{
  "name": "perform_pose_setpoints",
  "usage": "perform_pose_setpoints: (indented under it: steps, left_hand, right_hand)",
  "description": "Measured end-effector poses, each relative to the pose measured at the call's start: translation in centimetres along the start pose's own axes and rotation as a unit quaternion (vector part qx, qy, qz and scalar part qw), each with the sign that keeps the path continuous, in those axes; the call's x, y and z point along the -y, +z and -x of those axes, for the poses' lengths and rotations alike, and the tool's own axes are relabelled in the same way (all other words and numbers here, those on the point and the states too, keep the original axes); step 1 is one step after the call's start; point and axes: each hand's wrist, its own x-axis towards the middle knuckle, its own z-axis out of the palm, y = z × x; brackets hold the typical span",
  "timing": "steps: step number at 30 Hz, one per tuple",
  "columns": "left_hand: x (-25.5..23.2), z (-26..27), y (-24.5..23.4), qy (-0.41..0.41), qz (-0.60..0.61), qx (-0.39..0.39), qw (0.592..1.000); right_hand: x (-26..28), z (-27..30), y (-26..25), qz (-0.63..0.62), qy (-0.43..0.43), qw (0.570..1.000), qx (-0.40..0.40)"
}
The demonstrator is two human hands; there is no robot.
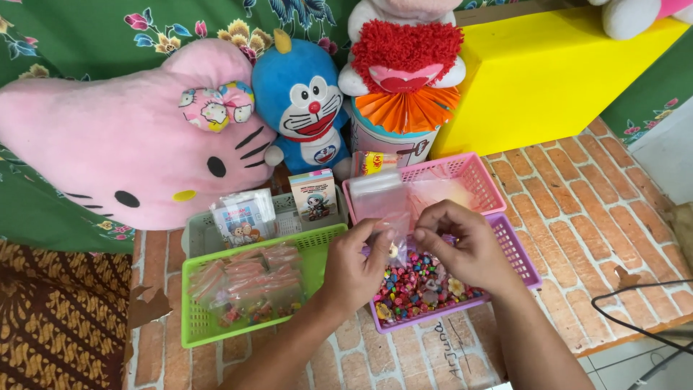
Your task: Sorting small colorful charms from a basket into a small plastic zip-lock bag.
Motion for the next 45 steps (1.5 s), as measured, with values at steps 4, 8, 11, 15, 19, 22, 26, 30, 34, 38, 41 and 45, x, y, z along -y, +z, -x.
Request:
perform_pose_setpoints:
  steps: [4, 8, 11, 15, 19, 22, 26, 30, 34, 38, 41, 45]
  left_hand:
    - [0.4, 0.2, 0.1, 0.022, -0.026, -0.037, 0.999]
    - [0.6, 0.2, 0.1, 0.025, -0.023, -0.039, 0.999]
    - [0.5, 0.0, 0.1, 0.023, -0.023, -0.04, 0.999]
    - [0.6, -0.1, 0.1, 0.015, -0.021, -0.043, 0.999]
    - [0.2, -0.1, 0.2, 0.015, -0.029, -0.049, 0.998]
    - [0.0, -0.2, 0.1, 0.013, -0.029, -0.047, 0.998]
    - [0.0, -0.2, 0.0, 0.02, -0.037, -0.038, 0.998]
    - [0.0, -0.3, 0.0, 0.023, -0.03, -0.039, 0.999]
    - [0.2, -0.2, 0.1, 0.022, -0.017, -0.04, 0.999]
    - [0.2, -0.1, 0.0, 0.024, -0.025, -0.036, 0.999]
    - [0.2, 0.0, -0.1, 0.02, -0.024, -0.037, 0.999]
    - [0.3, 0.0, -0.1, 0.016, -0.021, -0.039, 0.999]
  right_hand:
    - [2.0, -0.7, 0.7, 0.1, 0.057, 0.988, 0.103]
    - [0.8, -0.2, 1.7, 0.343, 0.18, 0.879, 0.278]
    - [-0.3, 0.3, 2.2, 0.387, 0.195, 0.846, 0.311]
    - [-1.5, 1.0, 3.2, 0.404, 0.129, 0.848, 0.318]
    - [-0.3, 1.0, 3.2, 0.384, 0.129, 0.855, 0.324]
    - [0.6, 0.7, 3.6, 0.373, 0.148, 0.853, 0.334]
    - [-0.3, 0.7, 4.0, 0.411, 0.122, 0.834, 0.347]
    - [-1.6, 1.0, 4.0, 0.406, 0.137, 0.843, 0.327]
    - [-1.3, 1.0, 3.4, 0.392, 0.149, 0.847, 0.327]
    - [-1.5, 0.4, 2.8, 0.287, 0.12, 0.899, 0.308]
    - [-1.6, 0.4, 2.2, 0.265, 0.114, 0.911, 0.294]
    - [-0.9, 0.0, 1.8, 0.245, 0.114, 0.928, 0.255]
